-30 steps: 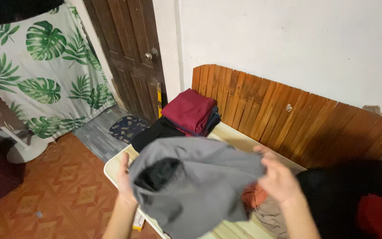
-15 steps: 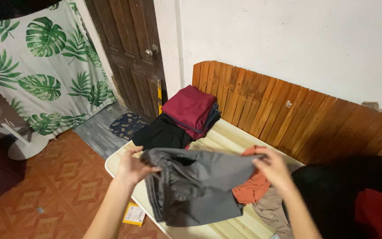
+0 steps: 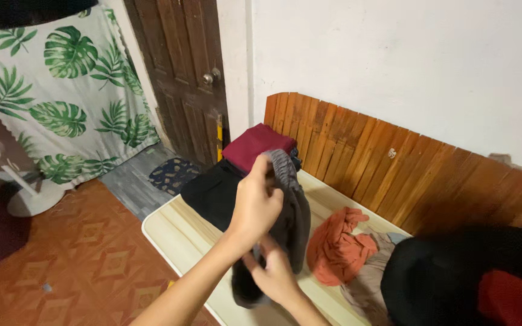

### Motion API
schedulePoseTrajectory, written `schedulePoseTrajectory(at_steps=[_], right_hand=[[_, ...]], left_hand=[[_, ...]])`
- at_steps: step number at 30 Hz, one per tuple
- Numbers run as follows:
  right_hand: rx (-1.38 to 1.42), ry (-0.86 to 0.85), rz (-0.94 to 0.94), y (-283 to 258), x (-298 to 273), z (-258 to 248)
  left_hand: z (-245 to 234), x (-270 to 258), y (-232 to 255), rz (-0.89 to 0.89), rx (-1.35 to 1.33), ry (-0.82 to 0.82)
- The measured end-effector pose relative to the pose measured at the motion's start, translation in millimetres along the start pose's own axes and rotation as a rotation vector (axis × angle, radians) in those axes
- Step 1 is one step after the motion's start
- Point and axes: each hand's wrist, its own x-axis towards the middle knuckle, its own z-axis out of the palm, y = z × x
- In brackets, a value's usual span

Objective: The person folds a variety of clothing items including shorts, jeans, trousers, and shirts, placing them in organized stacks on a flat surface.

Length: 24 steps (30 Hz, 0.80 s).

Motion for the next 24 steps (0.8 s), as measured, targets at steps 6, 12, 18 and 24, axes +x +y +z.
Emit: schedulePoseTrajectory(at_steps=[6, 12, 18, 24], right_hand=[[-0.36, -0.191, 0.217, 18.2, -8.7, -26.6], [-0.605, -0.367, 0.071, -24.2, -10.3, -88.2], [-0.923, -0.235, -0.263, -76.4, 12.9, -165.8], [-1.088, 0.002, -0.396, -87.1, 35.2, -216.3]], left_hand=[[-28.1, 38.9, 2.8, 0.363, 0.546, 0.175], [-91.8, 85.7, -28.7, -0.084, 0.952, 0.217], [-151.7, 94.3, -83.3, -0.403, 1.102, 0.196], [-211.6, 81.5, -163.3, -0.317, 0.464, -0.037]])
